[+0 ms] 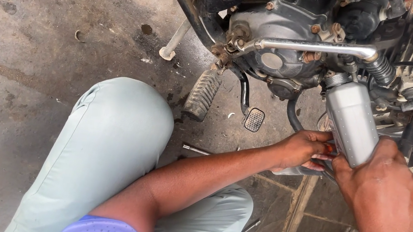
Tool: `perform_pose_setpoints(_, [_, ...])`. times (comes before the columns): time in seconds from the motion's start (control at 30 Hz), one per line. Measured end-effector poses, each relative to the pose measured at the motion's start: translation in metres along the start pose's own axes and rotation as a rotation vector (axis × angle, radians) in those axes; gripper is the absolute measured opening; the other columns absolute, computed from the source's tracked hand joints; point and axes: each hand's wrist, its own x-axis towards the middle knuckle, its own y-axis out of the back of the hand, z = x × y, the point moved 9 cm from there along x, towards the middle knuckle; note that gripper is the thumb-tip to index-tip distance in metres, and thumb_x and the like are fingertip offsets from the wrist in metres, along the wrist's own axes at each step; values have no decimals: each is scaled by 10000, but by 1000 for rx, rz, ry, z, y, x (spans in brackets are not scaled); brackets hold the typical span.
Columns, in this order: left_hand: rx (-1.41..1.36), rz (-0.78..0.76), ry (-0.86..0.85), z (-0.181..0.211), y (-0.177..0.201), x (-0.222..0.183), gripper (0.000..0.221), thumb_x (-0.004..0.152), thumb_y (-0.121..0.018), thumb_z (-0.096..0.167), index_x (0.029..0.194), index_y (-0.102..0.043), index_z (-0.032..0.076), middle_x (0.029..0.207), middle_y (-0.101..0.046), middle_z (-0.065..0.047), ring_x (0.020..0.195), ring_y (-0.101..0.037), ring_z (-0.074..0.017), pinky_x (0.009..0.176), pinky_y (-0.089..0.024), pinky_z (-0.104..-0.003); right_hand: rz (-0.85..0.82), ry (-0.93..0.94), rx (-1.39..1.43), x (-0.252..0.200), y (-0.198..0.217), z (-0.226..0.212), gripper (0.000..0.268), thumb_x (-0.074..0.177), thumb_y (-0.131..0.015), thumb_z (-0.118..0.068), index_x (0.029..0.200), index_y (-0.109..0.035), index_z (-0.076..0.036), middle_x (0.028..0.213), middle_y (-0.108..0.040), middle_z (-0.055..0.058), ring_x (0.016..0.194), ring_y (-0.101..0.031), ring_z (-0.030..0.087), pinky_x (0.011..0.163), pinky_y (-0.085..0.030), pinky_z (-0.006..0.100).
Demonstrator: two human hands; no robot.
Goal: The person crouches beside a motorcycle and uses pliers to loosen the engine drain plug, letting oil drain onto the ground. They then open a bottle of engine oil and pour the oil into the engine's fill opening, holding the bottle with both hands.
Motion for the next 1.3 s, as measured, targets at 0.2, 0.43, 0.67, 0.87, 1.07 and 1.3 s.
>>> perform_pose_setpoints(0.2, [13, 0, 11, 1, -2, -1, 534, 1032, -469, 120, 1563, -418, 98, 1401, -574, -97, 1280, -564, -232, 1027, -525, -458, -10, -1, -38, 0, 5, 0, 728, 870, -735, -613, 1240, -594, -1, 924, -756, 215, 745, -781, 359, 603, -631, 465])
perform_pose_setpoints(0.43, [14, 2, -2, 9, -8, -6, 511, 1037, -485, 136, 1540, -441, 57, 1386, -591, -108, 1266, -586, -233, 1022, -525, -458, -41, -16, -20, 0, 20, 1, 695, 873, -721, -595, 1194, -610, 11, 889, -751, 225, 751, -773, 367, 631, -622, 471])
perform_pose_setpoints(0.67, [-62, -20, -13, 1, -8, 1, 501, 1040, -504, 124, 1534, -455, 53, 1364, -600, -108, 1246, -587, -248, 998, -533, -458, -30, -19, 11, 0, 20, 4, 708, 867, -743, -600, 1200, -625, 13, 914, -760, 253, 797, -773, 401, 664, -626, 496])
perform_pose_setpoints(0.87, [-51, -25, -16, 3, -9, 0, 488, 1044, -503, 127, 1524, -462, 56, 1360, -606, -109, 1237, -601, -245, 993, -541, -456, -43, -13, 3, 0, 26, 2, 716, 865, -732, -597, 1212, -619, 19, 910, -761, 259, 809, -777, 405, 687, -630, 493])
perform_pose_setpoints(1.07, [-40, -33, -15, 7, -12, -1, 472, 1046, -507, 141, 1504, -486, 27, 1356, -609, -130, 1247, -597, -263, 1007, -537, -475, -63, -11, -4, 0, 30, -4, 728, 866, -729, -578, 1241, -609, 34, 911, -765, 254, 801, -785, 385, 683, -639, 481])
perform_pose_setpoints(1.3, [10, -27, 8, 14, -14, -8, 465, 1050, -485, 155, 1505, -471, 61, 1373, -598, -125, 1283, -578, -265, 1059, -515, -495, -116, -14, -60, 0, 25, -6, 750, 894, -705, -599, 1280, -586, 34, 890, -769, 243, 749, -795, 355, 629, -653, 467])
